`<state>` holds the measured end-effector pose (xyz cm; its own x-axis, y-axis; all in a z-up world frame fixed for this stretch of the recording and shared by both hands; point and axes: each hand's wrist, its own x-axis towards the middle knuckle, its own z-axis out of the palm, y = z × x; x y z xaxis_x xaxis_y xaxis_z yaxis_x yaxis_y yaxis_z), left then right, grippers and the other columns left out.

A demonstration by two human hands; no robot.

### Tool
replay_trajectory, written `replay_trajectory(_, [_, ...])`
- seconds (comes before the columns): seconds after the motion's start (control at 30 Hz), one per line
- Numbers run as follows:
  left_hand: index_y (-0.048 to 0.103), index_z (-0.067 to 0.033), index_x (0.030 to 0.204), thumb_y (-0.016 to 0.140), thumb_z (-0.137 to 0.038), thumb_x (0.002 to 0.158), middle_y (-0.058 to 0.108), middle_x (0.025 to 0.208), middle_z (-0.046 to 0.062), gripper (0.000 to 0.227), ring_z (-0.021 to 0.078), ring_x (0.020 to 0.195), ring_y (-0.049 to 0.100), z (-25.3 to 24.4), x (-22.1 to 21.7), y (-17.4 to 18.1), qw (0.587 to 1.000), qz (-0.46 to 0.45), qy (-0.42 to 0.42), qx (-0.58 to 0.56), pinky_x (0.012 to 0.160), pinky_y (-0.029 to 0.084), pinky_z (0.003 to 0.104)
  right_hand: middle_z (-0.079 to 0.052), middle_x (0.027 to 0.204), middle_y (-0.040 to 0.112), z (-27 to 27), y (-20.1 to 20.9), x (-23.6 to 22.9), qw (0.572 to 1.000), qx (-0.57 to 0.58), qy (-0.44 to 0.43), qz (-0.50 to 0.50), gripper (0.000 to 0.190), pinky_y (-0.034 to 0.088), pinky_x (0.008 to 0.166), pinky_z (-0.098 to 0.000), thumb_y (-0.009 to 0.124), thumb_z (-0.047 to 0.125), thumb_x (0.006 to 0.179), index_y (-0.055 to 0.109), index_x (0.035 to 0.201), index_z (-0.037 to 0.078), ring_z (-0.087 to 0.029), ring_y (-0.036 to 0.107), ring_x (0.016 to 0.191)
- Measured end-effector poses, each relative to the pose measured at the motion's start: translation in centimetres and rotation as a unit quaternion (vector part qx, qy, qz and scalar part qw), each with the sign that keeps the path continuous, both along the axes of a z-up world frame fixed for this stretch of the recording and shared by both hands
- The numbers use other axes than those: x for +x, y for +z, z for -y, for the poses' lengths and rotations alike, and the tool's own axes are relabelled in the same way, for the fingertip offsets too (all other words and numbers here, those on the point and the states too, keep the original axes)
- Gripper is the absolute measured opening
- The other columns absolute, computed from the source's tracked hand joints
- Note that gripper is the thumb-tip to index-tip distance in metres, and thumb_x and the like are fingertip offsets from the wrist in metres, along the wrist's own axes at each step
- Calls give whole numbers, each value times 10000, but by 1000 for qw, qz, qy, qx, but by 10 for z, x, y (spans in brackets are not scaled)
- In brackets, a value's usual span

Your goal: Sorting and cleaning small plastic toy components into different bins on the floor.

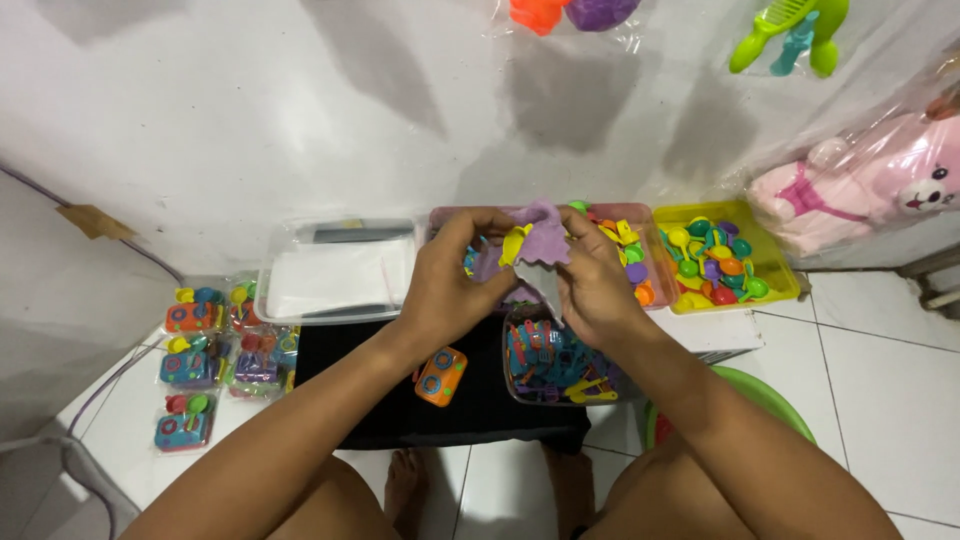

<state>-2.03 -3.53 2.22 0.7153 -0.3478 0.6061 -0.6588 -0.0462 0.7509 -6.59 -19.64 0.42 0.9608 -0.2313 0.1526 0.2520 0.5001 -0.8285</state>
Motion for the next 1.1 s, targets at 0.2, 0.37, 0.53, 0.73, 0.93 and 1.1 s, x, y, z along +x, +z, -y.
replay_trajectory(0.2, [703,-81,1228,857,-6,745,725,1090,98,512,309,1029,705,2,1,-7,994,99,-38,-14,925,567,381,-129,846,708,8,-12,5,999,12,-31,-38,143,616,679,-320,644,-27,882,635,1019,11,-195,712,742])
replay_trajectory(0.37, [674,-28,1235,862,7,757,685,1153,158,515,387,1111,665,-1,3,-5,983,169,-65,37,976,540,461,-150,827,691,15,-19,11,997,20,-38,-69,197,582,597,-327,615,-42,825,647,1014,5,-213,665,677])
replay_trajectory(0.53, [675,-53,1240,799,-7,830,659,1089,118,430,342,1052,650,-7,5,-3,960,257,-28,108,919,521,445,-158,835,692,4,-4,1,997,19,-9,-80,224,588,632,-341,577,-74,801,652,1005,-20,-234,683,712])
replay_trajectory(0.73, [639,43,1210,537,94,862,598,983,204,366,466,944,615,15,-19,-11,985,120,14,122,845,512,502,-194,833,630,-22,-25,7,923,-320,-149,-154,99,511,747,-384,632,8,829,672,918,-10,-281,619,804])
replay_trajectory(0.93, [439,14,1493,495,60,759,490,1263,231,738,457,1186,456,26,-11,-33,976,37,42,210,926,403,496,-131,1044,666,-7,-53,18,974,-87,-141,-155,263,479,821,-301,494,139,963,668,1047,-39,-198,586,915])
replay_trajectory(1.1, [394,110,1493,524,66,765,424,1483,403,741,607,1367,388,27,-21,-31,978,162,-42,125,1147,339,579,-68,1276,677,-16,-30,19,970,-68,-144,-186,456,477,959,-233,492,265,987,656,1309,-13,-110,597,1119])
